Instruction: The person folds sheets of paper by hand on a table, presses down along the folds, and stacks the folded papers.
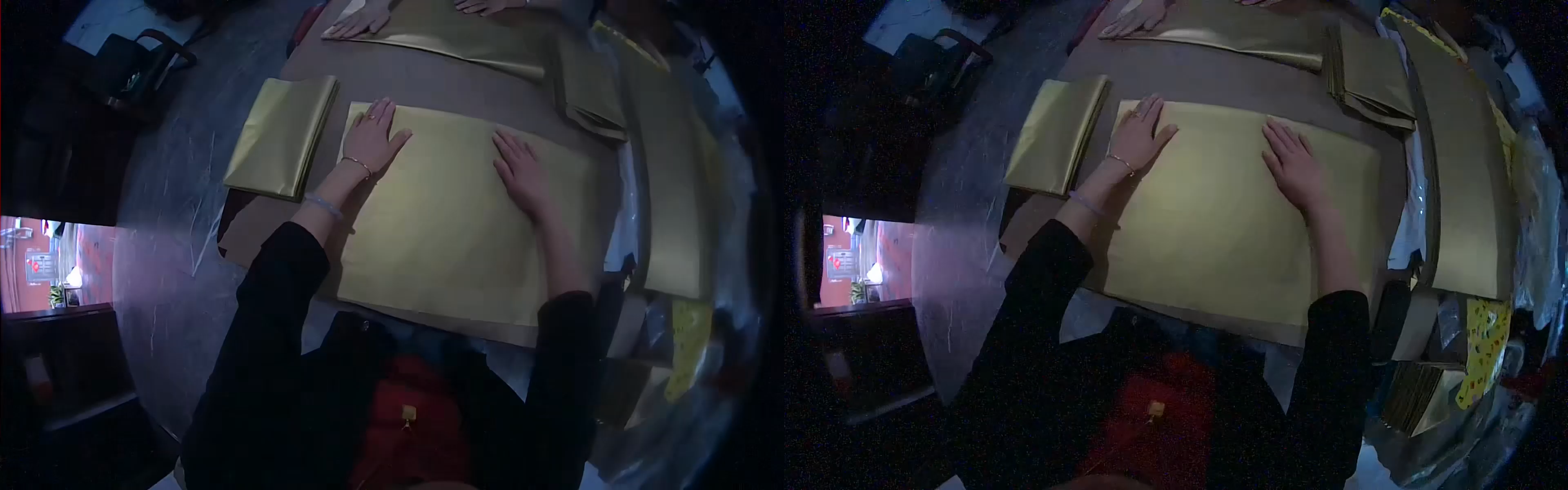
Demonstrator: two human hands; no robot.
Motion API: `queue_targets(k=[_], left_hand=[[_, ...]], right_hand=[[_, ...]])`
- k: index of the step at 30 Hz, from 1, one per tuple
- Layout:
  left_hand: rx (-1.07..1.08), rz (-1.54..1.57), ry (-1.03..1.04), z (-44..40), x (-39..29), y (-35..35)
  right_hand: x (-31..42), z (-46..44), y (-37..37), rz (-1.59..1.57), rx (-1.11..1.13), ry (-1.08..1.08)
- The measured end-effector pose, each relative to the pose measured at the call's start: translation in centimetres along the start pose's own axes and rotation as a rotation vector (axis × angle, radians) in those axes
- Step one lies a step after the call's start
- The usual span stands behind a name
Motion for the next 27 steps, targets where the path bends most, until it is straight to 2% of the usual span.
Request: queue_targets(k=[3,6,11,12,13,15,16,18,19,21,22,24,27], left_hand=[[-0.020,-0.013,-0.035,0.0,0.0,0.2],[-0.036,-0.020,-0.035,-0.1,-0.1,0.2],[-0.026,-0.052,-0.037,0.0,0.1,0.5],[-0.015,-0.075,-0.021,-0.2,0.2,0.5],[-0.001,-0.101,-0.007,-0.3,0.5,0.6],[-0.007,-0.137,0.004,-0.4,0.8,0.8],[0.010,-0.146,-0.002,-0.4,0.7,0.6],[0.006,-0.087,-0.014,-0.2,0.6,0.6],[0.003,-0.059,-0.027,-0.4,0.7,0.7],[-0.014,-0.045,-0.012,-0.4,0.9,0.8],[-0.016,-0.037,-0.009,-0.4,1.0,0.9],[-0.002,-0.073,-0.005,-0.3,0.8,0.7],[-0.022,-0.090,-0.007,-0.3,0.9,0.7]], right_hand=[[0.5,-0.1,-0.5,-0.025,0.004,-0.030],[1.2,-0.2,-0.5,-0.008,0.046,0.068],[10.4,-4.7,1.7,-0.012,-0.053,-0.080],[12.3,-6.1,2.3,-0.096,-0.030,-0.098],[13.8,-7.1,2.9,-0.184,-0.009,-0.119],[14.9,-8.0,3.3,-0.124,-0.081,-0.109],[14.6,-8.1,3.1,-0.166,-0.125,-0.074],[13.2,-7.4,3.1,0.136,-0.055,-0.061],[11.6,-6.8,2.9,-0.072,-0.197,0.004],[7.9,-5.5,2.4,-0.129,-0.212,0.089],[5.4,-4.9,2.7,-0.022,-0.239,0.141],[1.5,-2.6,0.4,-0.071,-0.178,0.238],[-5.7,1.3,-0.3,0.019,-0.266,0.422]])
Point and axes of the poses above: each hand's wrist, its own z-axis away from the middle knuckle, its own y-axis out of the palm, x = y × z, the point moved 5 cm from there along -z, towards the middle knuckle, and after that the axes turned 9 degrees about x, right-handed, at the moved point
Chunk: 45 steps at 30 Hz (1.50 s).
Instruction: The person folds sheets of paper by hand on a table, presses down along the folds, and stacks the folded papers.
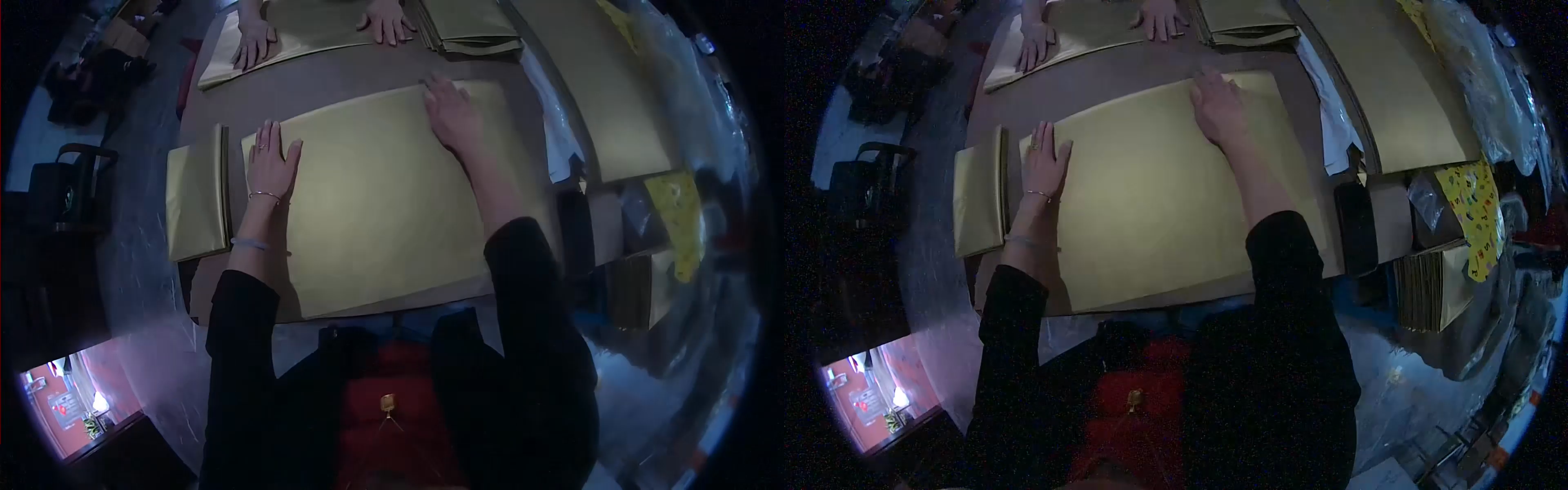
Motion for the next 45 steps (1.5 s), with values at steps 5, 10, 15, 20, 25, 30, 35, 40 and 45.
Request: queue_targets(k=[5,10,15,20,25,30,35,40,45], left_hand=[[0.048,-0.061,-0.073,0.2,0.0,0.0],[0.056,-0.093,-0.252,-0.7,3.3,0.3],[-0.012,-0.071,-0.190,-1.4,4.1,-1.0],[-0.056,-0.051,0.096,-5.4,8.3,-3.1],[0.421,0.151,0.040,-8.6,9.1,-3.4],[0.494,0.267,-0.006,-8.0,8.9,-3.3],[0.325,0.089,0.089,-6.8,6.8,-10.1],[-0.296,0.298,0.266,-4.6,5.5,-25.3],[-0.782,0.131,0.430,3.0,0.9,-37.2]], right_hand=[[-8.5,0.7,-2.0,0.047,-0.039,0.164],[-9.1,0.3,-2.2,0.140,0.046,0.287],[-10.5,-0.1,-3.2,0.285,0.126,0.384],[-11.4,-3.6,-6.2,0.327,-0.052,0.001],[-12.7,-8.1,-6.0,0.082,0.482,-0.006],[-13.6,-7.2,-5.6,-0.203,0.502,0.062],[-11.5,-6.9,-11.2,-0.082,0.295,-0.023],[-6.2,-4.4,-28.7,-0.160,-0.134,-0.156],[-5.4,2.0,-39.8,-0.444,-0.345,-0.311]])
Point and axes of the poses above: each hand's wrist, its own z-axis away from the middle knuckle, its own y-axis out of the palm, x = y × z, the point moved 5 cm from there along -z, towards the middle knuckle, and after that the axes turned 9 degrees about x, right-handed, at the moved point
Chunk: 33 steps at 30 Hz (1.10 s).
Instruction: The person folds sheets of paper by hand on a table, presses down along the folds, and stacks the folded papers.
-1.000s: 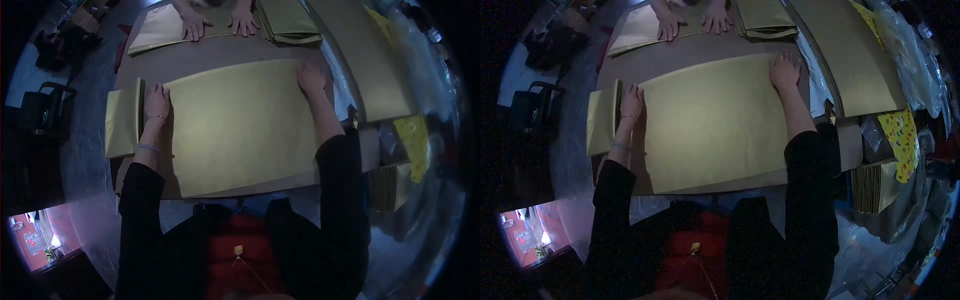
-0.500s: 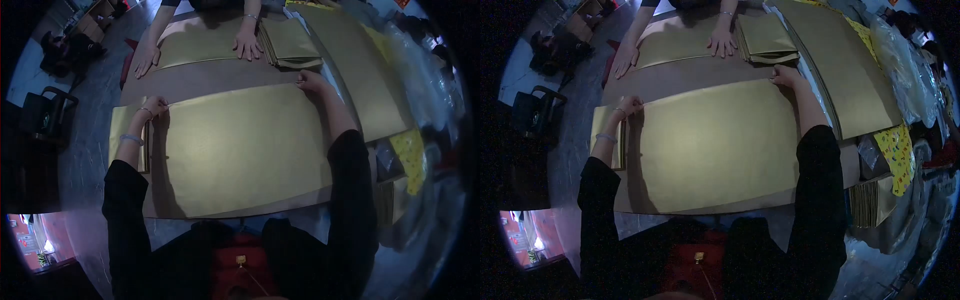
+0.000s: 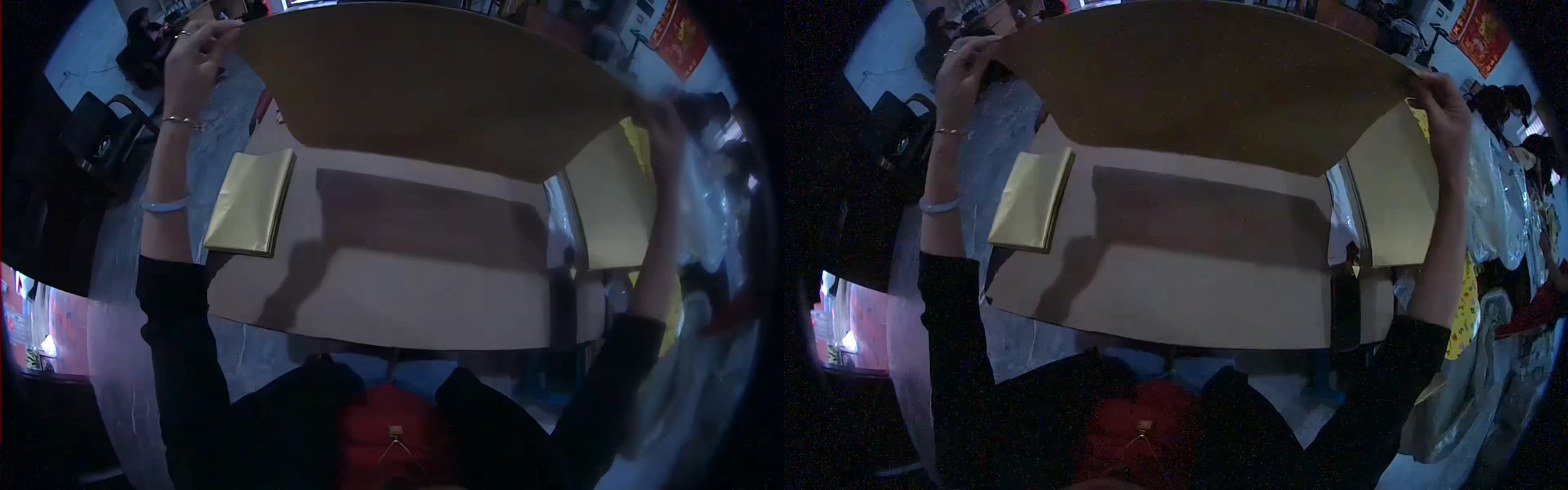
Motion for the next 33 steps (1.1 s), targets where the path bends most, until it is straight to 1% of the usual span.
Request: queue_targets(k=[1,3,4,6,7,9,11,12,14,15,17,18,19,22,24,25,26,27,28,30,32,33], left_hand=[[0.005,0.003,-0.006,0.6,-1.2,-1.4],[-0.147,0.022,0.168,3.5,-4.8,-4.2],[-0.130,0.032,0.156,5.6,-5.8,-4.4],[-0.077,0.185,0.014,10.3,-7.6,-4.0],[-0.054,0.196,0.000,12.3,-8.1,-3.3],[0.183,0.277,-0.130,16.8,-7.8,-0.2],[0.314,0.224,-0.219,21.1,-8.3,2.8],[0.314,0.230,-0.227,23.5,-8.3,3.6],[0.406,0.433,-0.457,28.4,-7.6,6.0],[0.409,0.434,-0.462,30.1,-7.7,6.6],[0.523,0.266,-0.382,32.6,-8.1,7.0],[0.549,0.245,-0.389,33.1,-8.7,6.9],[0.554,0.246,-0.390,33.7,-9.0,6.7],[0.610,0.262,-0.382,35.0,-9.8,7.1],[0.590,0.078,-0.329,35.3,-10.4,6.8],[0.589,0.070,-0.336,35.2,-11.3,6.9],[0.543,0.054,-0.386,35.2,-12.4,7.1],[0.495,0.037,-0.438,34.9,-13.7,7.3],[0.496,0.032,-0.430,34.3,-15.5,8.0],[0.572,0.285,-0.433,32.7,-19.7,10.5],[0.685,0.341,-0.233,31.4,-23.5,13.2],[0.756,0.392,-0.202,30.7,-24.9,14.4]], right_hand=[[2.2,2.0,-1.6,-0.036,-0.060,-0.101],[4.6,6.9,-2.2,-0.048,-0.144,-0.149],[4.9,9.8,-1.7,-0.052,-0.121,-0.160],[4.3,15.0,-0.4,-0.060,-0.045,-0.180],[3.2,17.2,1.1,-0.113,-0.023,-0.153],[1.2,21.6,5.0,-0.212,0.057,-0.033],[-0.2,25.4,8.9,-0.058,0.102,0.125],[-0.3,27.0,10.8,-0.076,0.106,0.150],[-1.7,30.1,14.1,-0.119,0.123,0.239],[-2.3,31.6,15.3,-0.145,0.136,0.304],[-2.3,34.1,17.1,-0.112,0.173,0.347],[-2.2,34.9,17.9,-0.074,0.203,0.381],[-2.5,35.8,18.3,-0.193,0.187,0.475],[-1.9,37.0,18.4,-0.161,0.151,0.462],[-1.7,37.9,18.2,-0.134,0.123,0.442],[-1.6,38.0,18.2,-0.112,0.094,0.410],[-1.5,38.1,18.3,-0.123,0.103,0.401],[-1.3,38.2,18.1,-0.076,0.072,0.423],[-0.9,38.0,17.8,-0.028,0.043,0.442],[0.4,36.8,18.3,-0.039,0.067,0.630],[0.8,36.2,18.4,0.016,-0.074,0.747],[-0.5,37.0,18.7,-0.080,-0.053,0.802]])
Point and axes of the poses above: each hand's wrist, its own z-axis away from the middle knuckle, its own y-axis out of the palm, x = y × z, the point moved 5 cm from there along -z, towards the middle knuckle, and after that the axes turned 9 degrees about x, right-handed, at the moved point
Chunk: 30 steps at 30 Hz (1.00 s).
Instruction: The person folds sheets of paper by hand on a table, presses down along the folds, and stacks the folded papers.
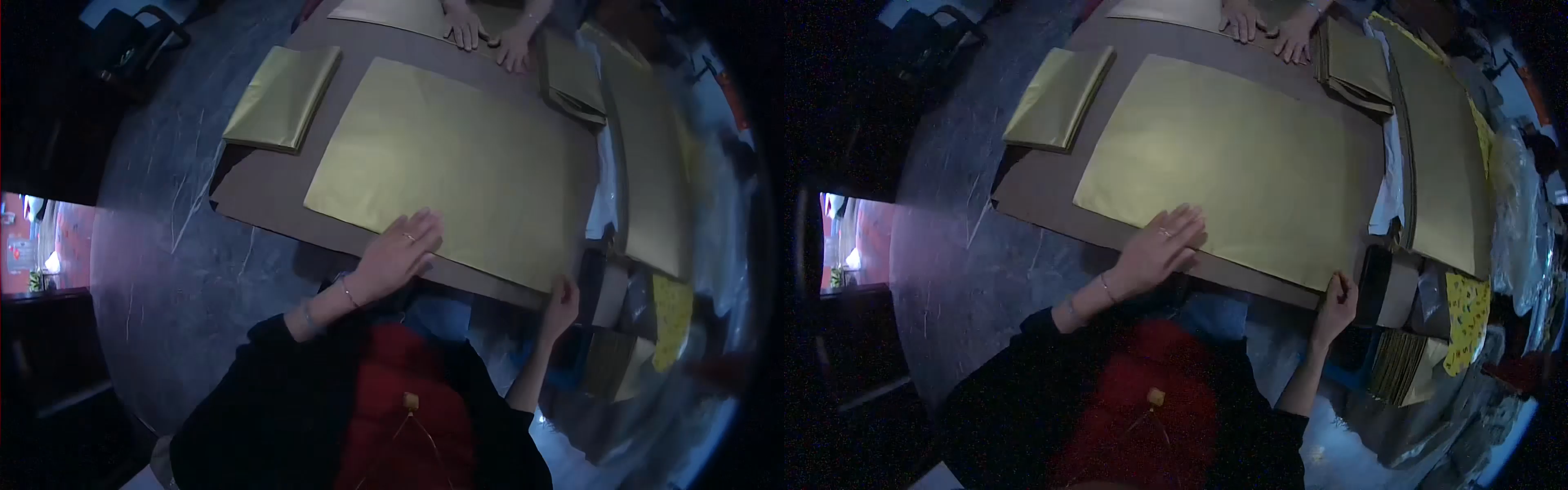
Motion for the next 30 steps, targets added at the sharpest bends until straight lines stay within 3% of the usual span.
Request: queue_targets(k=[4,6,11,14,18,20,21,23,27,29,30], left_hand=[[0.136,-0.053,0.116,-1.7,-2.1,4.5],[0.186,0.049,0.144,-1.4,-2.0,5.8],[0.214,-0.119,0.136,-1.2,-1.8,6.0],[0.215,-0.138,0.138,-1.4,-1.9,5.8],[0.217,-0.125,0.139,-1.2,-1.5,6.0],[0.222,-0.148,0.144,-1.3,-1.5,6.2],[0.207,-0.157,0.106,-1.3,-1.3,6.0],[0.221,-0.132,0.150,-1.3,-1.6,6.1],[0.172,-0.105,0.152,-1.0,-1.4,7.2],[0.202,-0.123,0.142,-1.1,-1.7,6.4],[0.227,-0.199,0.140,-1.2,-1.9,6.7]], right_hand=[[0.0,0.1,0.2,0.111,-0.094,-0.112],[-0.4,0.0,0.1,-0.055,-0.053,-0.038],[0.2,0.3,-0.7,-0.245,-0.076,0.229],[-0.4,0.1,-0.4,-0.264,0.181,0.399],[0.4,-0.1,-0.3,-0.149,0.203,0.353],[2.9,-0.2,-0.7,-0.212,0.025,0.228],[4.2,-0.5,0.1,-0.216,0.063,0.210],[8.1,-0.9,-0.1,-0.050,-0.161,-0.070],[15.1,-0.9,2.1,0.038,-0.206,-0.216],[20.4,-0.3,4.5,0.209,-0.154,-0.518],[22.1,-0.1,6.0,0.212,-0.150,-0.526]])
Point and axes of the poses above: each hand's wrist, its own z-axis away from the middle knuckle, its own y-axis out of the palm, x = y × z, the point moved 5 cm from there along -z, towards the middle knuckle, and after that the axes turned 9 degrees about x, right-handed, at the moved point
